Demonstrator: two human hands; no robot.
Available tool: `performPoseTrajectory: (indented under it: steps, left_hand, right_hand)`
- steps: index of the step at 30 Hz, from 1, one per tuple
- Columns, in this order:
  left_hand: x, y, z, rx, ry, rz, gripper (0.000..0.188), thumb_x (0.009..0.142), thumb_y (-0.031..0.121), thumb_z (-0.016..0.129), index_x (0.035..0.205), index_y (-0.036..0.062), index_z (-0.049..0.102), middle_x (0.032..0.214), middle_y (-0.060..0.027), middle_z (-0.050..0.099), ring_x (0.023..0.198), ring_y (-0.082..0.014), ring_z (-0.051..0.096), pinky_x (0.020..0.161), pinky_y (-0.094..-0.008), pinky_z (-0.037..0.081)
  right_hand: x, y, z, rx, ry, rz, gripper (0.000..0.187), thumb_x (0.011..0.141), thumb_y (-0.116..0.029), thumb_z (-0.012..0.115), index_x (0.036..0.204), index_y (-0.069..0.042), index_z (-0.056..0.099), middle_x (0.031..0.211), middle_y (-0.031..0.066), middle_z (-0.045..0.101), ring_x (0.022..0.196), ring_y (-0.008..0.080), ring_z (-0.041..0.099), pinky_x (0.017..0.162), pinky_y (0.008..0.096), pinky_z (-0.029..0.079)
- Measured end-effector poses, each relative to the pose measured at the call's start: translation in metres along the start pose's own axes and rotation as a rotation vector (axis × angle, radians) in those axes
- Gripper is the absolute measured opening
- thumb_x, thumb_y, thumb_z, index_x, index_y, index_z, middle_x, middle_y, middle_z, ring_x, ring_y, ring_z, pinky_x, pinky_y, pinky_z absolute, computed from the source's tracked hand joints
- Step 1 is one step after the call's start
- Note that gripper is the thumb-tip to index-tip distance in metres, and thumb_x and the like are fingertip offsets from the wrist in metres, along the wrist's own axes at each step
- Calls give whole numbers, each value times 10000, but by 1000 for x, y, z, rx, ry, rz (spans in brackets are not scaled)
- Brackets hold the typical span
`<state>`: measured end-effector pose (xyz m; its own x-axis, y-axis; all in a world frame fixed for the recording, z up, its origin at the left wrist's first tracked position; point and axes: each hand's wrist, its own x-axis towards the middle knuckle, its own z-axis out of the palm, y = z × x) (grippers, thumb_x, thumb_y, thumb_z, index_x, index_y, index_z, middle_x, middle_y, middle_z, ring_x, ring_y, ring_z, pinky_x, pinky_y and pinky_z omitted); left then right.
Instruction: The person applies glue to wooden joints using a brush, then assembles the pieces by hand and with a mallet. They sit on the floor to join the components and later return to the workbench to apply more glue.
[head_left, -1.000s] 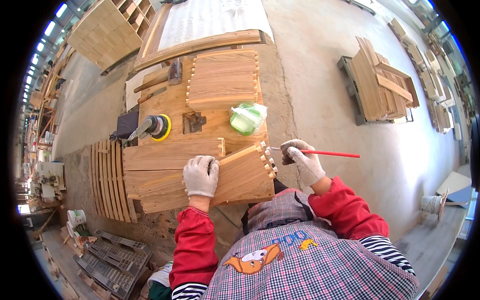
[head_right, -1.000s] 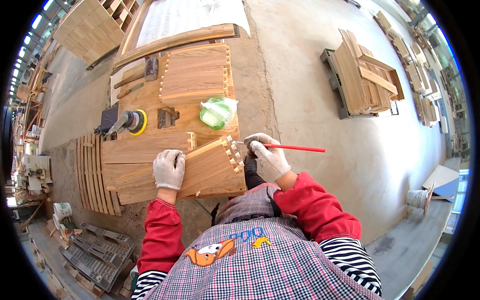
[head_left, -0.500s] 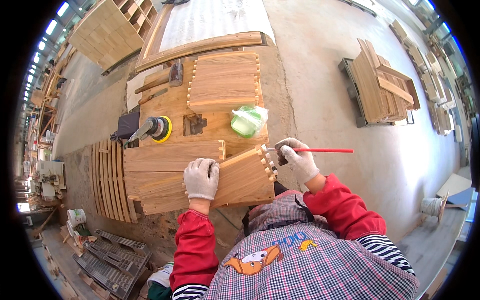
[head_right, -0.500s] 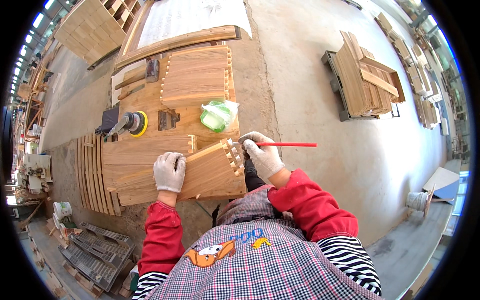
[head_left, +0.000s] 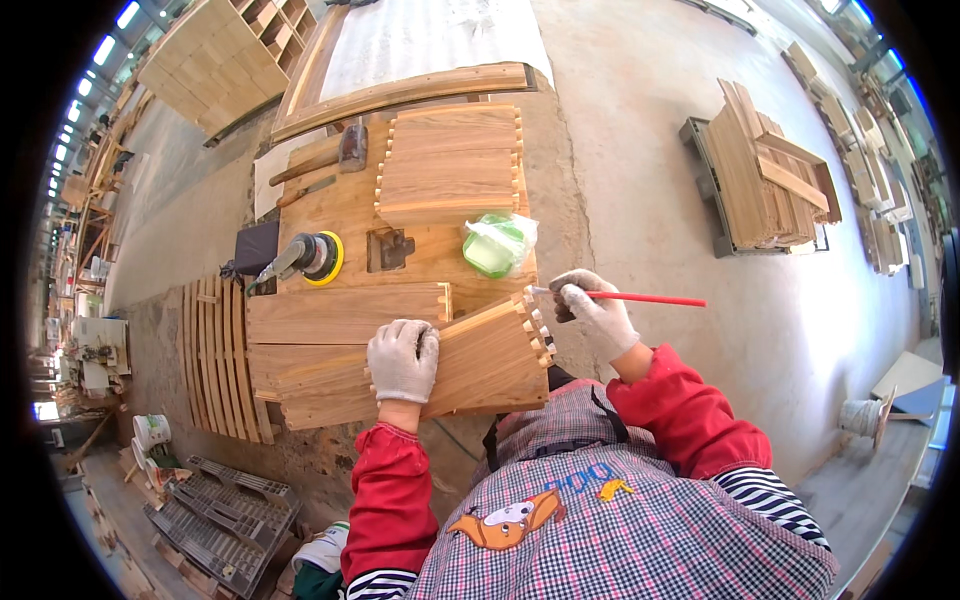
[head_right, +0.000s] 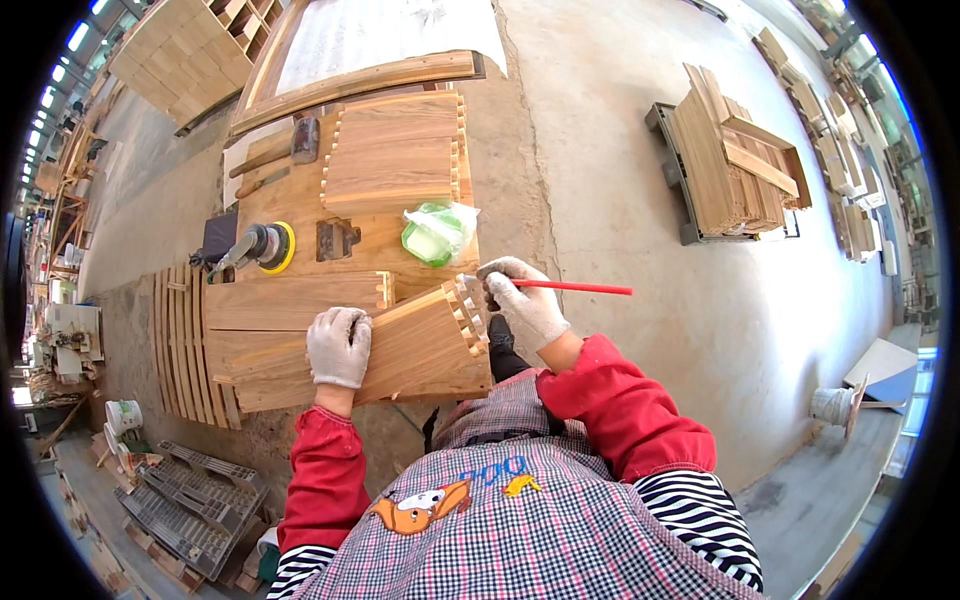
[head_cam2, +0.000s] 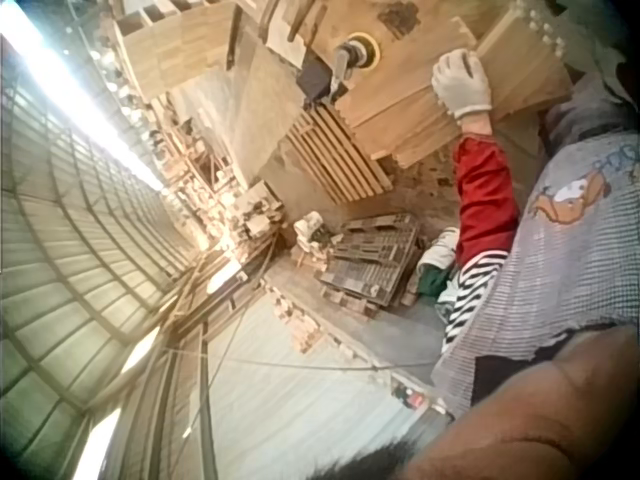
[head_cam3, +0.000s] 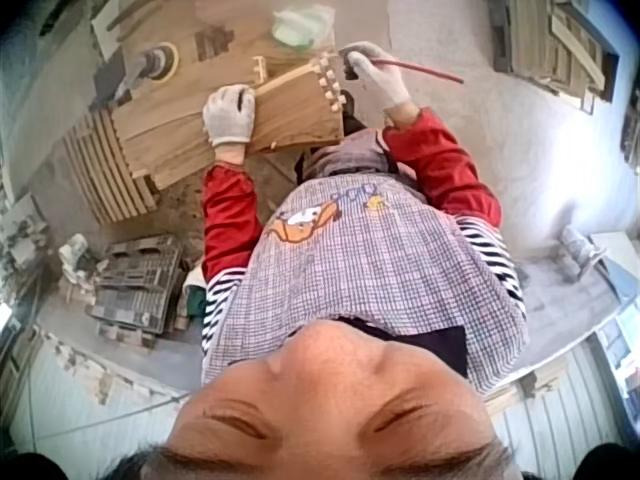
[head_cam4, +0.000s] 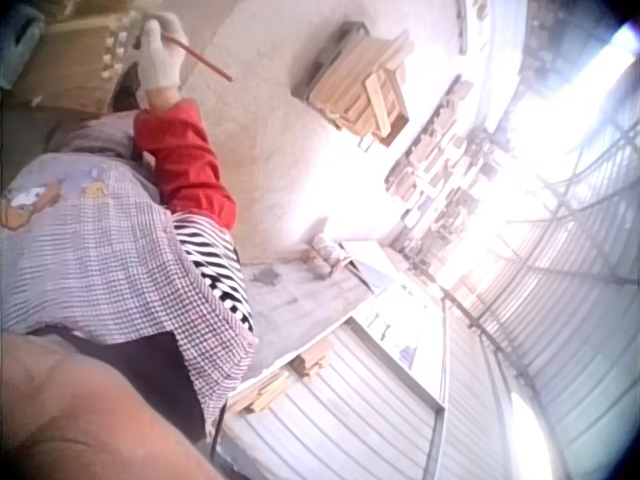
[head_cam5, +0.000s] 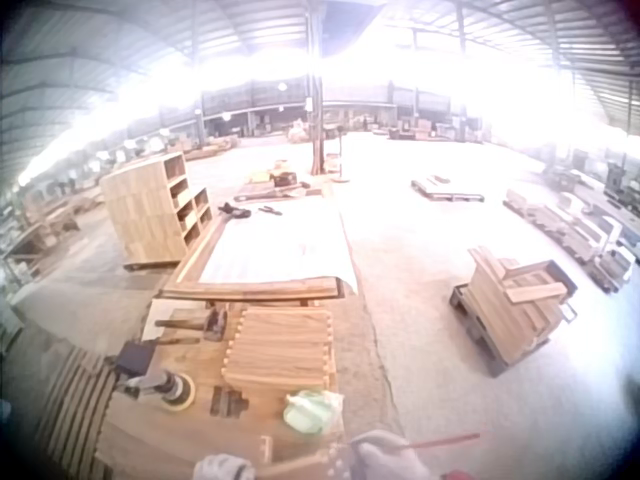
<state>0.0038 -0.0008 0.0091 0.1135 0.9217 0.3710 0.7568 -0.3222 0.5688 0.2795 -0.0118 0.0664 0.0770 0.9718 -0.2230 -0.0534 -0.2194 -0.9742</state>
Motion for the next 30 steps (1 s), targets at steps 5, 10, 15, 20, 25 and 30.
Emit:
performPoseTrajectory:
  steps: [5, 10, 15, 20, 25, 30]
  left_hand:
    - [1, -2, 0, 0, 14, 31, 102, 795, 177, 621, 778, 77, 630, 815, -86, 629, 808, -302, 580, 721, -416, 444]
    - [2, -18, 1, -17, -34, 77, 112, 804, 207, 630, 793, 96, 643, 813, -69, 628, 812, -291, 581, 718, -408, 443]
    - [-1, -34, -5, -9, -6, 72, 115, 801, 216, 637, 789, 102, 649, 802, -65, 634, 797, -291, 585, 708, -405, 450]
    - [-2, -36, -7, -81, 2, 19, 116, 793, 205, 646, 770, 91, 652, 797, -70, 642, 786, -290, 589, 714, -404, 460]
    - [-1, -35, -9, -111, 3, 14, 115, 793, 203, 647, 765, 92, 651, 797, -69, 641, 787, -286, 590, 710, -400, 460]
    - [0, -33, -10, -76, -8, 21, 110, 795, 203, 642, 772, 96, 650, 798, -67, 639, 787, -285, 590, 704, -400, 457]
  right_hand:
    - [1, 1, -10, 124, -70, 28, 181, 935, -129, 507, 1054, -13, 578, 850, 35, 594, 748, 116, 571, 683, 271, 506]
    - [-1, 6, -13, -480, -75, -300, 289, 833, -81, 619, 1112, -43, 554, 1023, 115, 589, 955, 238, 571, 841, 337, 471]
    - [-8, 7, -1, -860, -157, -522, 516, 704, -125, 715, 1175, -83, 509, 1203, 175, 523, 1171, 385, 455, 1003, 441, 376]
    - [2, 8, 8, -1038, -156, -473, 572, 678, -189, 751, 1189, -126, 501, 1272, 157, 485, 1229, 375, 401, 1007, 471, 353]
    - [42, 5, 19, -1056, -105, -465, 585, 680, -212, 755, 1199, -137, 494, 1311, 125, 459, 1261, 348, 369, 993, 469, 348]
    - [65, 3, 23, -1107, -27, -539, 540, 691, -218, 747, 1161, -127, 498, 1263, 133, 496, 1220, 332, 416, 980, 443, 367]
